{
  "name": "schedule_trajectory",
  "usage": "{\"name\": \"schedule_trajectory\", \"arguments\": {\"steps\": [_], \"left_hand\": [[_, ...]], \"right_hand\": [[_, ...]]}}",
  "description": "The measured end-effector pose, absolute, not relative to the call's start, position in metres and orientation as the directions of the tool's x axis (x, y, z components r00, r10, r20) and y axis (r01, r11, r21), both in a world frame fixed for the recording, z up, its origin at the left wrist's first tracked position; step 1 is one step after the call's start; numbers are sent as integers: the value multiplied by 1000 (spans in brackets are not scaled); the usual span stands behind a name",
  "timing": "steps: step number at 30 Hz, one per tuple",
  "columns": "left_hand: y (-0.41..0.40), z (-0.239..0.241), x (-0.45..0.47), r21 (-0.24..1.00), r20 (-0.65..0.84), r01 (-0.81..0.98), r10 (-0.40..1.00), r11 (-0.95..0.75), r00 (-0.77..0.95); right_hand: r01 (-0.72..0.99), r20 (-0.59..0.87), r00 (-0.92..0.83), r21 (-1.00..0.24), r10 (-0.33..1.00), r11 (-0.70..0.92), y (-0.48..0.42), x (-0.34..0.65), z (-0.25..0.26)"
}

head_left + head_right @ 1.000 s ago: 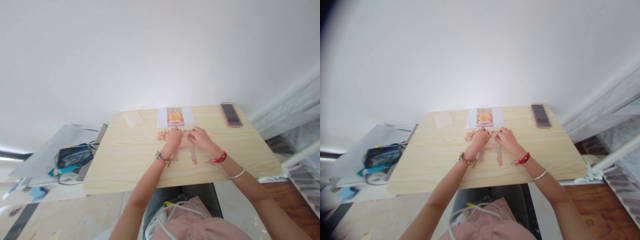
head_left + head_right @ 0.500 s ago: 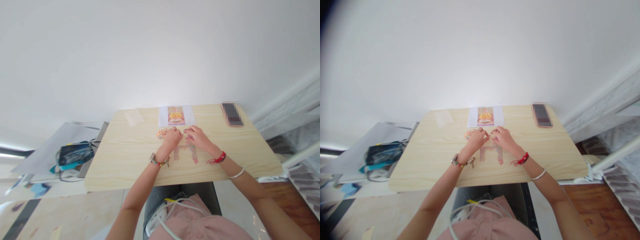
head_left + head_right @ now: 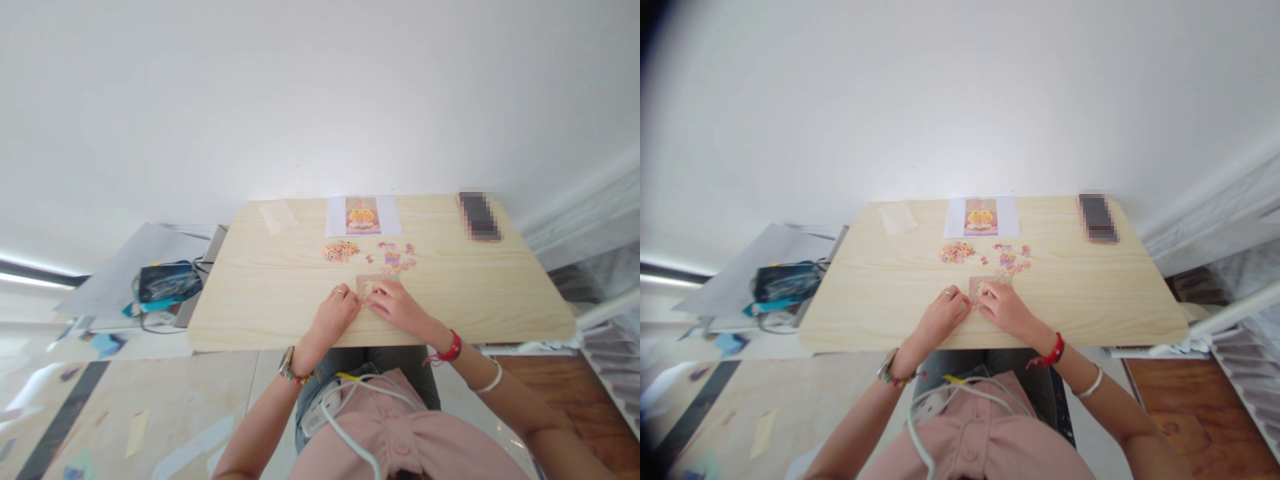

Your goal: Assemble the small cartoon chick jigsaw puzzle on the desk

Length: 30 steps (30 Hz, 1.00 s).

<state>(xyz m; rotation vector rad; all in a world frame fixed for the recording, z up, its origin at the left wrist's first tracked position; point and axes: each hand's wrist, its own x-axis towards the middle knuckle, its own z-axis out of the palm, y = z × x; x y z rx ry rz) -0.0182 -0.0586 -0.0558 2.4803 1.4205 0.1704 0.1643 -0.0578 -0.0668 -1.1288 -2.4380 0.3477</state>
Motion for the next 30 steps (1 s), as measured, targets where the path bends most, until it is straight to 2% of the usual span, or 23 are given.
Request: {"name": "schedule_trajectory", "arguments": {"steps": [9,16,25,30], "left_hand": [[-60,-55,-14,158,-26,828,836,-538,548],[-63,-57,-16,174,-48,839,846,-516,531],[-78,-70,-18,159,58,830,844,-535,533],[-80,-70,-17,166,70,833,849,-527,524]], "right_hand": [[710,301,-568,-292,766,641,-65,155,-69],[703,309,-582,-273,752,657,-67,154,-72],[712,320,-616,-164,719,683,-72,153,-72],[712,322,-608,-182,725,678,-73,152,-70]]}}
